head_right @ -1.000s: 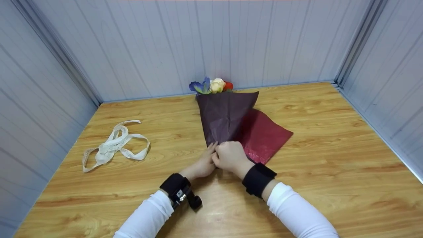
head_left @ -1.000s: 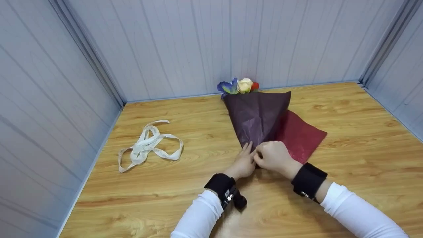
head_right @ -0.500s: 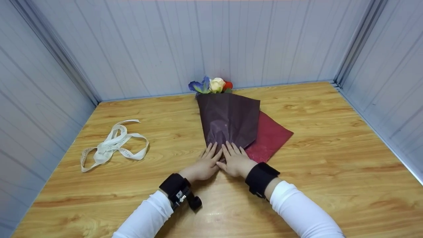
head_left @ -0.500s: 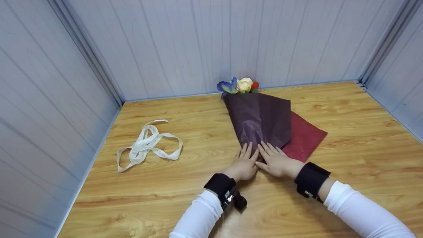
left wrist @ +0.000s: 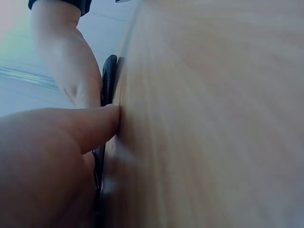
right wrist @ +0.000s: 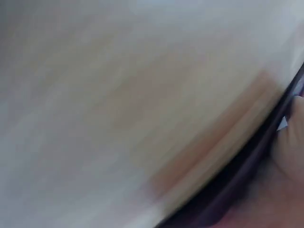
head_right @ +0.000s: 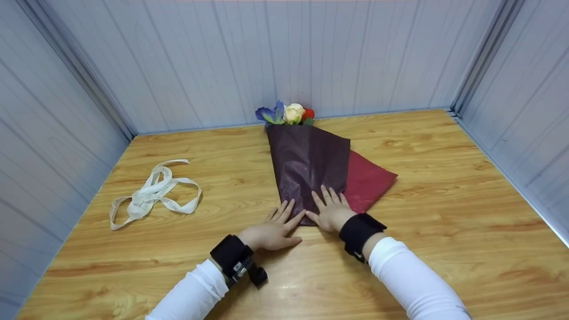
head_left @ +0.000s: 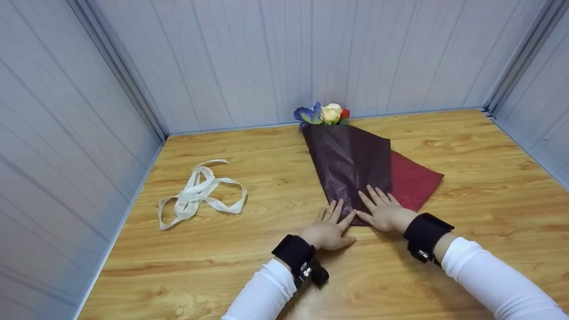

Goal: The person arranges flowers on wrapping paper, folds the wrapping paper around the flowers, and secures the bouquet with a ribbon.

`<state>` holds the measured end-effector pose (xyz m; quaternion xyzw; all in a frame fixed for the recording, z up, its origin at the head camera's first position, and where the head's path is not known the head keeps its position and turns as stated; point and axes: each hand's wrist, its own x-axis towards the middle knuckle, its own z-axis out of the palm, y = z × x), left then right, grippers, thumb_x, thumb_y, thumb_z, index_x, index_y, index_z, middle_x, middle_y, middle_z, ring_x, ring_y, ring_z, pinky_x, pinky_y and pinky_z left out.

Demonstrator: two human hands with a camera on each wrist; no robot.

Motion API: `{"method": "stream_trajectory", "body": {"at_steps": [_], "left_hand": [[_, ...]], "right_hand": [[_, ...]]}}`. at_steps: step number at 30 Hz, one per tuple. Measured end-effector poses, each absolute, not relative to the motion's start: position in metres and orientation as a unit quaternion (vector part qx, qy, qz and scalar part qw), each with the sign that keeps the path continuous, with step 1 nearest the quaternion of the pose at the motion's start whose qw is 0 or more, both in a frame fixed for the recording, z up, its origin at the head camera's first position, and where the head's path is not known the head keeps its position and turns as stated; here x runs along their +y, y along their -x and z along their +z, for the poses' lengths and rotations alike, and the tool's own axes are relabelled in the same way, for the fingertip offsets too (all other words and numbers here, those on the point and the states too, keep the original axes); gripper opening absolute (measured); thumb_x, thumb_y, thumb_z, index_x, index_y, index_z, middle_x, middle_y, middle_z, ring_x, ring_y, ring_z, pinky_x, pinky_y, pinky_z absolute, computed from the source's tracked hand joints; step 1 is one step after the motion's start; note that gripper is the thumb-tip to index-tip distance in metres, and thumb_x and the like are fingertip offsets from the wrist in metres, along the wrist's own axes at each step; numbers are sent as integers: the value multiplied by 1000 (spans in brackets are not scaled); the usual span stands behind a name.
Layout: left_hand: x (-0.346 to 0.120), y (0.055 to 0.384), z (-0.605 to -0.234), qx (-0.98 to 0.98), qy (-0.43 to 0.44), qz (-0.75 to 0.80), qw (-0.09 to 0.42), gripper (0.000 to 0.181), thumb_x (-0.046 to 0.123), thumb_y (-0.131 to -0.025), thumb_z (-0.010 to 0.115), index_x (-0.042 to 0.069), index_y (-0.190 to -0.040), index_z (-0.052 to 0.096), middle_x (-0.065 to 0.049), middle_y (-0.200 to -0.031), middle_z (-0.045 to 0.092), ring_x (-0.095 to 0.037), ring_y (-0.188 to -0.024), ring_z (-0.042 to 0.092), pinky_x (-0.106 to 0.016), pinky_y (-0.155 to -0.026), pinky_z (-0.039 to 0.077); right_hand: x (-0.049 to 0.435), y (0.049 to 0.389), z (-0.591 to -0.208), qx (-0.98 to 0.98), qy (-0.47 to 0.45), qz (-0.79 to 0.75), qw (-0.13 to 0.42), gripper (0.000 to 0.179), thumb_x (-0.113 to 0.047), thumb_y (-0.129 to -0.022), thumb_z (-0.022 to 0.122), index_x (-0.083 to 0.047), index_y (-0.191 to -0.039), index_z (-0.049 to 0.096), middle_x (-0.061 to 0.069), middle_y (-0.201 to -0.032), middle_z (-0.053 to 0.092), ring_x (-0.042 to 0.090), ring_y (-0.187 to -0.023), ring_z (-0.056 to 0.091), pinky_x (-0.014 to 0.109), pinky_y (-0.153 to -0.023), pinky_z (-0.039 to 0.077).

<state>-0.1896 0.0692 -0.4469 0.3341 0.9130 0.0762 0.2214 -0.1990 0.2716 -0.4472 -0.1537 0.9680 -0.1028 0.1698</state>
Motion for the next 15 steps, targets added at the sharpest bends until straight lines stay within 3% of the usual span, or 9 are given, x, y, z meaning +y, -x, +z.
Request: {"method": "stream_trajectory", "body": {"at_steps": [8,15], "left_hand": [[68,186,-445,911,-334,95,222,67,49,-102,45,33,-160,14,-14,-164,-9,-23,-149,-13,-37,-119,-5],[67,185,-442,912,-332,104,215,67,49,-102,46,32,-160,15,-13,-165,-7,-24,-150,-11,-38,-119,-4]], "right_hand": [[291,208,-435,972,72,-110,195,73,-42,-107,33,8,-154,10,37,-157,-2,54,-143,0,64,-113,2],[301,217,-431,984,-18,-47,170,75,-43,-107,30,17,-149,15,40,-153,7,55,-142,6,63,-113,-3]]}}
